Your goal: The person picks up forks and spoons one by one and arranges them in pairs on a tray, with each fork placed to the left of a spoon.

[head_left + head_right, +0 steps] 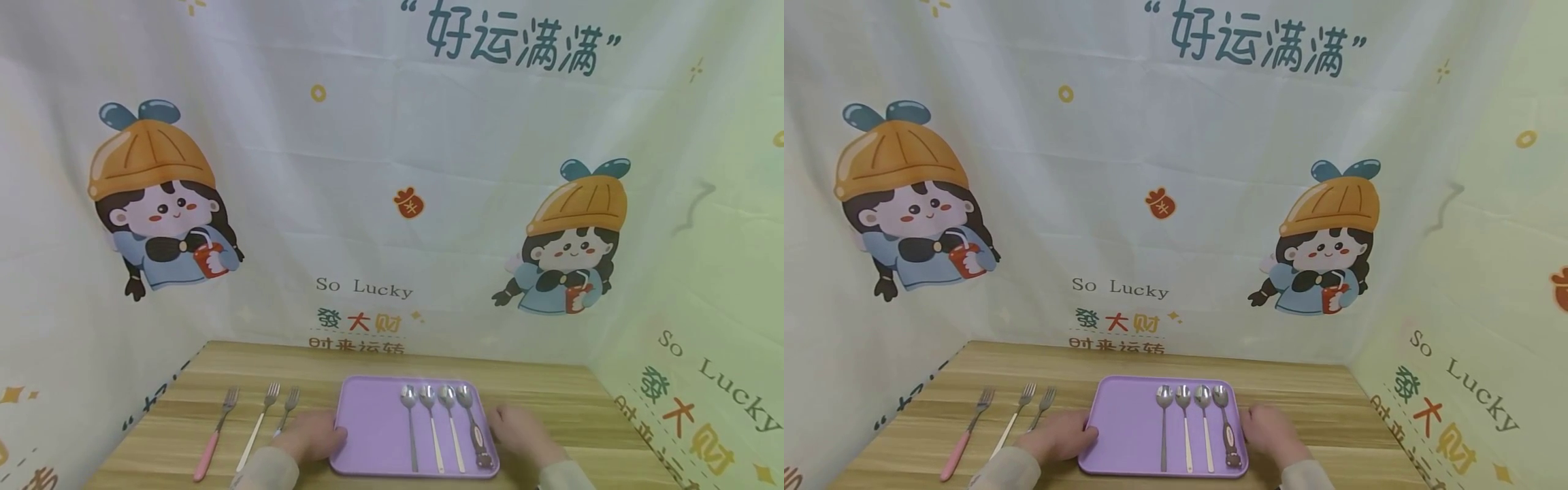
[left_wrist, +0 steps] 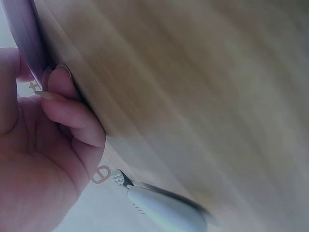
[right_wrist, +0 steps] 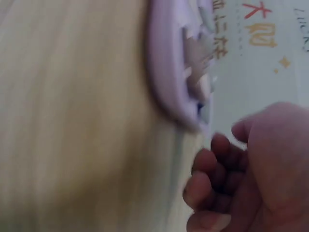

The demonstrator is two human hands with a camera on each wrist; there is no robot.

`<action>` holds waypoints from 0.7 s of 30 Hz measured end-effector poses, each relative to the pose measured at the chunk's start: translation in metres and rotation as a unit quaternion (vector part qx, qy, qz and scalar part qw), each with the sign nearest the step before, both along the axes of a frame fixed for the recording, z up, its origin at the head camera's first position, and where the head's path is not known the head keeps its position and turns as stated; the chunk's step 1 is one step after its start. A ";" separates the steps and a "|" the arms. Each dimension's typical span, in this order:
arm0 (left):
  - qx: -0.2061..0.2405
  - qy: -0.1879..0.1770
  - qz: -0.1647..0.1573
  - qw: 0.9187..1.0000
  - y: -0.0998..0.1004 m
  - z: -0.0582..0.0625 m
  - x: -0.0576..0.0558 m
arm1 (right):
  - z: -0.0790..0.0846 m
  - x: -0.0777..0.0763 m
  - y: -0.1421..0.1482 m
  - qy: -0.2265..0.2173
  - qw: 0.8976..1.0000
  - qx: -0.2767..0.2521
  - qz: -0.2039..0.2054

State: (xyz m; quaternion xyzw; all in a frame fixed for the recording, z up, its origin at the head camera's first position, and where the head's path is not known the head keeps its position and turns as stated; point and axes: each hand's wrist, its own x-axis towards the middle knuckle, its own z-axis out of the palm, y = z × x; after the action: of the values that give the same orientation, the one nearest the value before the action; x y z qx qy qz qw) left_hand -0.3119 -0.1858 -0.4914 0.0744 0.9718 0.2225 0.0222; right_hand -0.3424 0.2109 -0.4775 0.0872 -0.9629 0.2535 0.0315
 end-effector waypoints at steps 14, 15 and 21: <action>0.004 0.002 -0.007 1.000 0.000 -0.002 -0.003 | -0.023 -0.003 0.009 0.015 0.997 0.044 0.061; 0.005 0.001 -0.006 1.000 0.000 -0.002 -0.003 | -0.025 -0.003 0.010 0.018 0.997 0.046 0.063; 0.001 0.004 -0.006 1.000 -0.001 -0.003 -0.004 | -0.020 0.002 0.007 0.015 0.997 0.044 0.056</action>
State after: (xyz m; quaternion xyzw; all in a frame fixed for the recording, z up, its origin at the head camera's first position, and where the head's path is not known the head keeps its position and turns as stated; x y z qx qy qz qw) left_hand -0.3154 -0.1864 -0.4942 0.0811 0.9713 0.2228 0.0199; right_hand -0.3409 0.2178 -0.4977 0.1463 -0.9662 0.2105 0.0279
